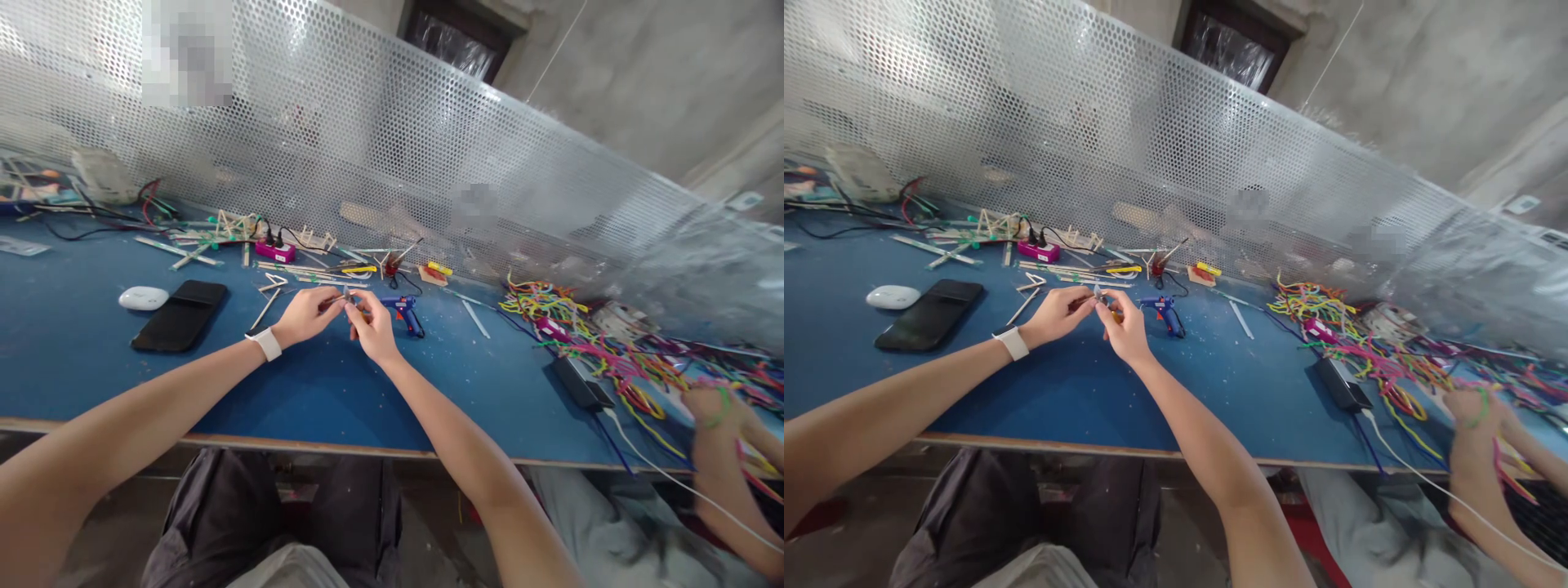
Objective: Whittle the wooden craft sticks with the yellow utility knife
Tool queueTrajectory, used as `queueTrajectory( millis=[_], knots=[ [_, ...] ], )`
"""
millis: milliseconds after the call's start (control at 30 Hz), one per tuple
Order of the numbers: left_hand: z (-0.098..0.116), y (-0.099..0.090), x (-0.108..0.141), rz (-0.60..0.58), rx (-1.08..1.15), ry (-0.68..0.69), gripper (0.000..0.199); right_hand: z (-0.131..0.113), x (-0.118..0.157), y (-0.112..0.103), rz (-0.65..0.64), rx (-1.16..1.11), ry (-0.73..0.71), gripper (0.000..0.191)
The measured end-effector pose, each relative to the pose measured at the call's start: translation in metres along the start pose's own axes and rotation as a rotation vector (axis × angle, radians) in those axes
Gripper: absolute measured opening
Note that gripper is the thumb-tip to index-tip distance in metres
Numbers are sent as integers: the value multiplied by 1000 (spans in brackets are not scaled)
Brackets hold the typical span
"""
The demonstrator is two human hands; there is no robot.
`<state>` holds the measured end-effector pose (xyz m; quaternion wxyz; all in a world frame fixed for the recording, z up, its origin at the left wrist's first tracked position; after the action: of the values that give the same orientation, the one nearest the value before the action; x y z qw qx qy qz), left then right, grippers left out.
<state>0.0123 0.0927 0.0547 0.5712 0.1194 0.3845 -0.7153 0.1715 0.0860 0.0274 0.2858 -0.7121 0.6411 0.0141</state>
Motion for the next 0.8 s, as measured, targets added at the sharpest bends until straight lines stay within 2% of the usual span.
queueTrajectory(
  millis=[133,300,500,633,800],
  knots=[
    [-6,5,1,-20,25,-43,37,1,-1,-2,28,-41,3,50],
    [-14,10,2,-28,24,-64,28,2,-1,-5,42,-10,-1,45],
    [-12,15,3,-57,95,-80,20,0,-2,-4,12,25,-11,39],
    [-14,17,4,-88,151,-119,19,2,-4,-3,-10,4,8,42],
    [-15,17,2,-133,146,-92,22,10,-11,1,-81,-111,70,50]
  ],
)
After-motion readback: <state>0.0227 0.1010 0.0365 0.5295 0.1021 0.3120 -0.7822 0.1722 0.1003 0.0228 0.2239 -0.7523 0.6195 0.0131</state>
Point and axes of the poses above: each hand's wrist, its own x-axis away from the middle knuckle, its own y-axis out of the palm, z = x × y, the point moved 9 cm from there along -x, towards the middle knuckle, and after that the axes turned 12 degrees about x, right-handed, at the moved point
